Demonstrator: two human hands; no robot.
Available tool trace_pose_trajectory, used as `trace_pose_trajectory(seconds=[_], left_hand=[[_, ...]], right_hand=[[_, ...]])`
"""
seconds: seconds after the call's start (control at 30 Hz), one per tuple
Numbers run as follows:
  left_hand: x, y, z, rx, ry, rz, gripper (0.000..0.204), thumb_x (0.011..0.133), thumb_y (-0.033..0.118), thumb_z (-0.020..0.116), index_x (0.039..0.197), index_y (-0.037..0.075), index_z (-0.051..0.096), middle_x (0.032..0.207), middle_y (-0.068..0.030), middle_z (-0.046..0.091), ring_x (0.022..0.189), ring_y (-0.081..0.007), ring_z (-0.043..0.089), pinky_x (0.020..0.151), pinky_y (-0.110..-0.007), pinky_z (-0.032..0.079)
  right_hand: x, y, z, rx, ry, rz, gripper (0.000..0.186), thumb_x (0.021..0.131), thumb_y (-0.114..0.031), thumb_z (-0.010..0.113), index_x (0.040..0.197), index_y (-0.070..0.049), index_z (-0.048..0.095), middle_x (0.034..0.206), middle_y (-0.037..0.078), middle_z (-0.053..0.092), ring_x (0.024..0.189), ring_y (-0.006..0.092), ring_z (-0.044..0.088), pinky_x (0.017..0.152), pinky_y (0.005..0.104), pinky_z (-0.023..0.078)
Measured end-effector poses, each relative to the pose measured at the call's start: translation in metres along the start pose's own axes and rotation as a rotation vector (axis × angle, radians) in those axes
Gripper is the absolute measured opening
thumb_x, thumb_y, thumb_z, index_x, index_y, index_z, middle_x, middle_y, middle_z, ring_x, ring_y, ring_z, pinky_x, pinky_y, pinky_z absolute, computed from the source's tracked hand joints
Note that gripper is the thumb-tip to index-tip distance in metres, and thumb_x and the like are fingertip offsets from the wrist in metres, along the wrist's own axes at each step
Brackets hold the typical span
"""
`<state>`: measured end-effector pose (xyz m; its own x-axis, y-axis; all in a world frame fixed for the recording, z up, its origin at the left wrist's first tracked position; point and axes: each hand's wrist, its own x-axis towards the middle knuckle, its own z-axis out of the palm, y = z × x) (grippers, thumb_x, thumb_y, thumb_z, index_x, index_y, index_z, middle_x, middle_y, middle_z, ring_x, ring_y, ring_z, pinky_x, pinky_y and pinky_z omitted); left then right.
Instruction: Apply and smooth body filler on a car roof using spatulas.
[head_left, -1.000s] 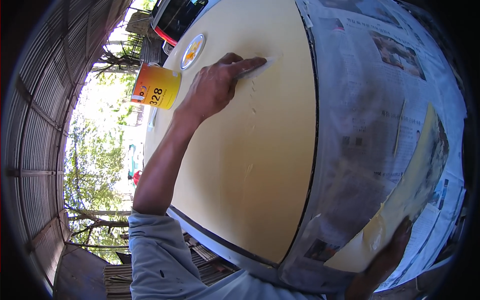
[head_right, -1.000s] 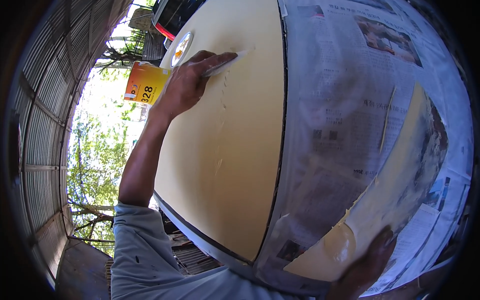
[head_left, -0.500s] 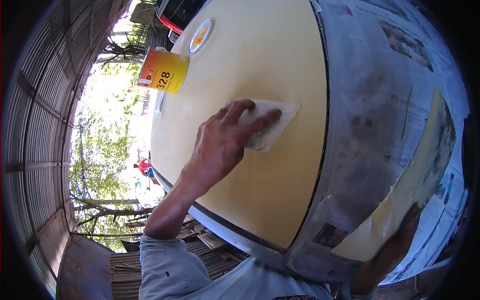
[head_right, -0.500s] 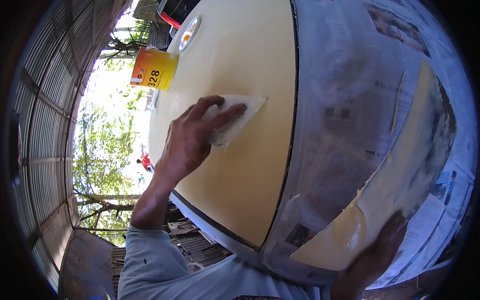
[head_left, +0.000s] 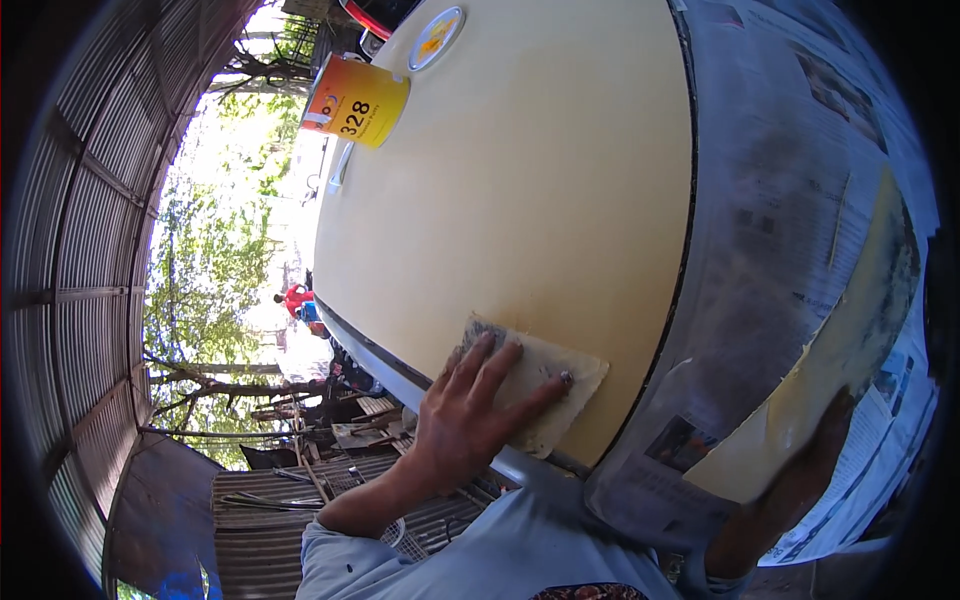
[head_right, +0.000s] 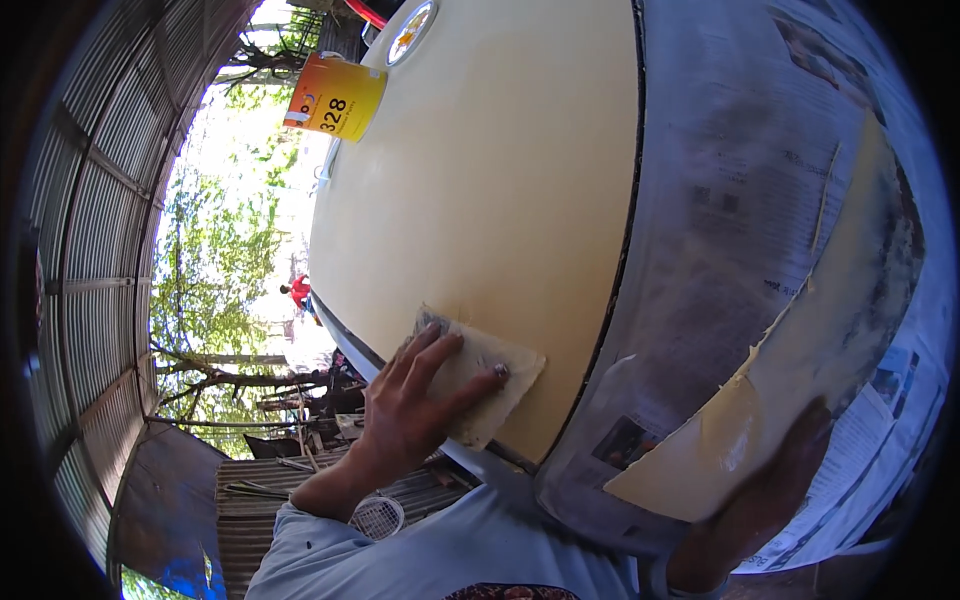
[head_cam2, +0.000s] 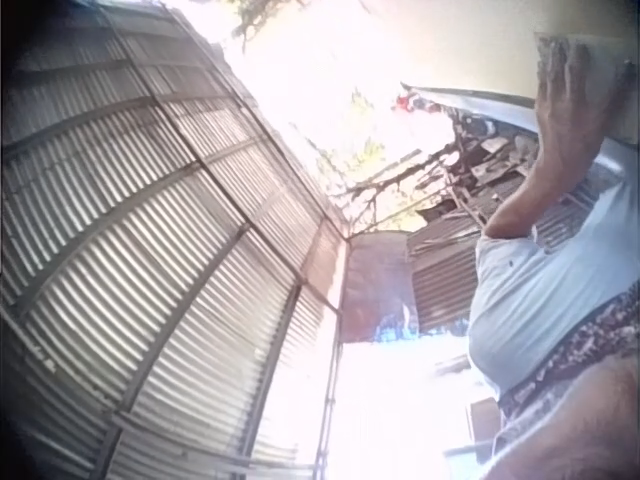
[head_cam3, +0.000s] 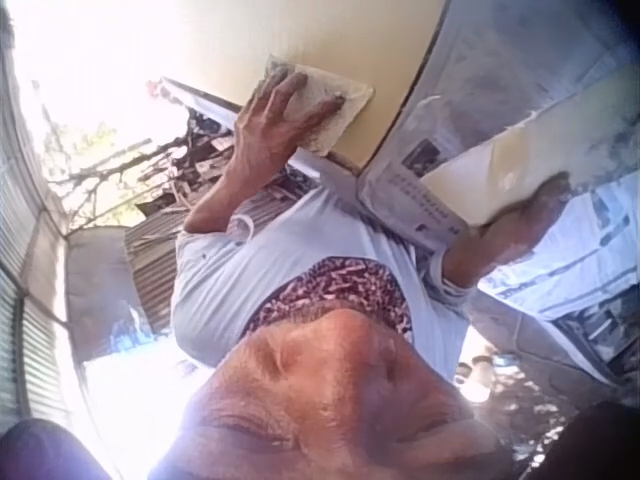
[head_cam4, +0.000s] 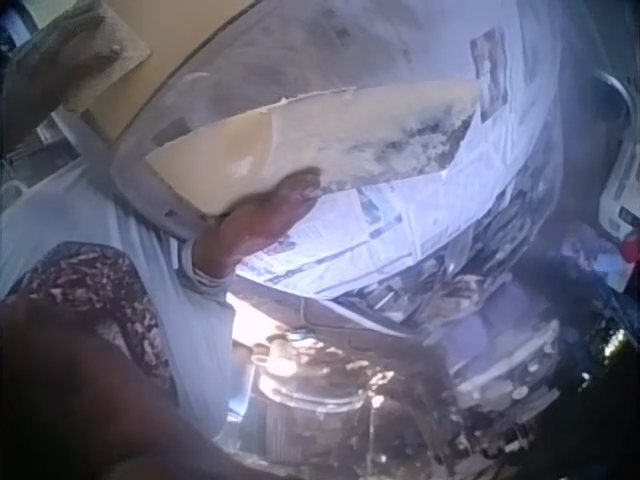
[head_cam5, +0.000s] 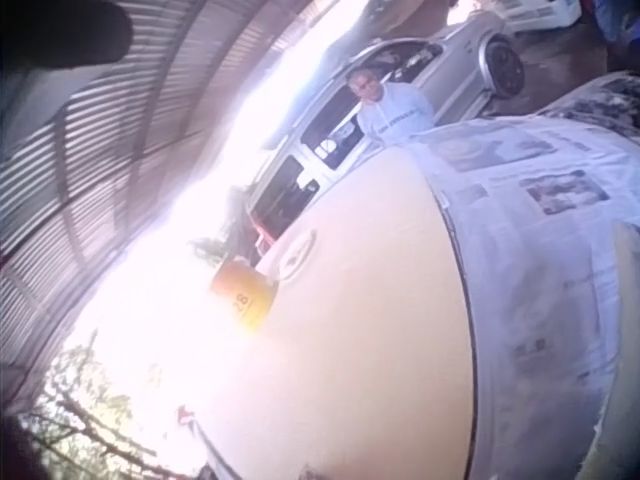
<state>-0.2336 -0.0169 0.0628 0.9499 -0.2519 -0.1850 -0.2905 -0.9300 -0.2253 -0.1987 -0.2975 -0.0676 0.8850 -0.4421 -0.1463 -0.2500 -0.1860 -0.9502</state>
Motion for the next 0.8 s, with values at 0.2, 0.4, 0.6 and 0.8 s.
trace_pose_trajectory(seconds=[0.2,0.4,0.6,0.8], left_hand=[[-0.045,0.021,-0.005,-0.001,-0.055,-0.009,0.053,0.081,0.029,0.063,0.132,0.038,0.053,0.129,-0.0165,0.048,0.115,-0.0403,0.052,0.092,-0.055,0.049],[0.017,-0.019,-0.070,-0.162,0.016,0.025,0.051,0.073,0.016,0.071,0.121,0.030,0.064,0.115,-0.0163,0.058,0.110,-0.0364,0.059,0.094,-0.047,0.050],[0.186,-0.083,-0.066,-0.194,0.221,0.125,0.059,0.073,-0.014,0.052,0.127,0.010,0.058,0.122,-0.0138,0.059,0.113,-0.0349,0.056,0.097,-0.041,0.048],[0.280,-0.130,-0.046,-0.169,0.271,0.198,0.050,0.084,-0.007,0.049,0.127,0.016,0.057,0.119,-0.0140,0.060,0.106,-0.0343,0.060,0.092,-0.042,0.048]], right_hand=[[0.002,-0.035,0.014,0.382,0.069,0.287,0.058,0.099,-0.043,0.045,0.134,0.003,0.045,0.120,0.019,0.056,0.105,0.0278,0.058,0.091,0.0397,0.048],[0.009,-0.048,0.017,0.521,0.355,0.608,0.042,0.100,-0.030,0.045,0.124,0.004,0.054,0.113,0.015,0.060,0.100,0.0269,0.058,0.092,0.0377,0.046],[0.005,-0.022,0.002,0.427,0.089,0.511,0.060,0.097,-0.039,0.051,0.136,0.005,0.041,0.129,0.018,0.051,0.113,0.0275,0.053,0.099,0.0376,0.041],[0.004,-0.030,0.002,0.367,0.145,0.455,0.044,0.101,-0.029,0.043,0.131,0.003,0.051,0.126,0.017,0.055,0.114,0.0262,0.053,0.101,0.0366,0.040]])
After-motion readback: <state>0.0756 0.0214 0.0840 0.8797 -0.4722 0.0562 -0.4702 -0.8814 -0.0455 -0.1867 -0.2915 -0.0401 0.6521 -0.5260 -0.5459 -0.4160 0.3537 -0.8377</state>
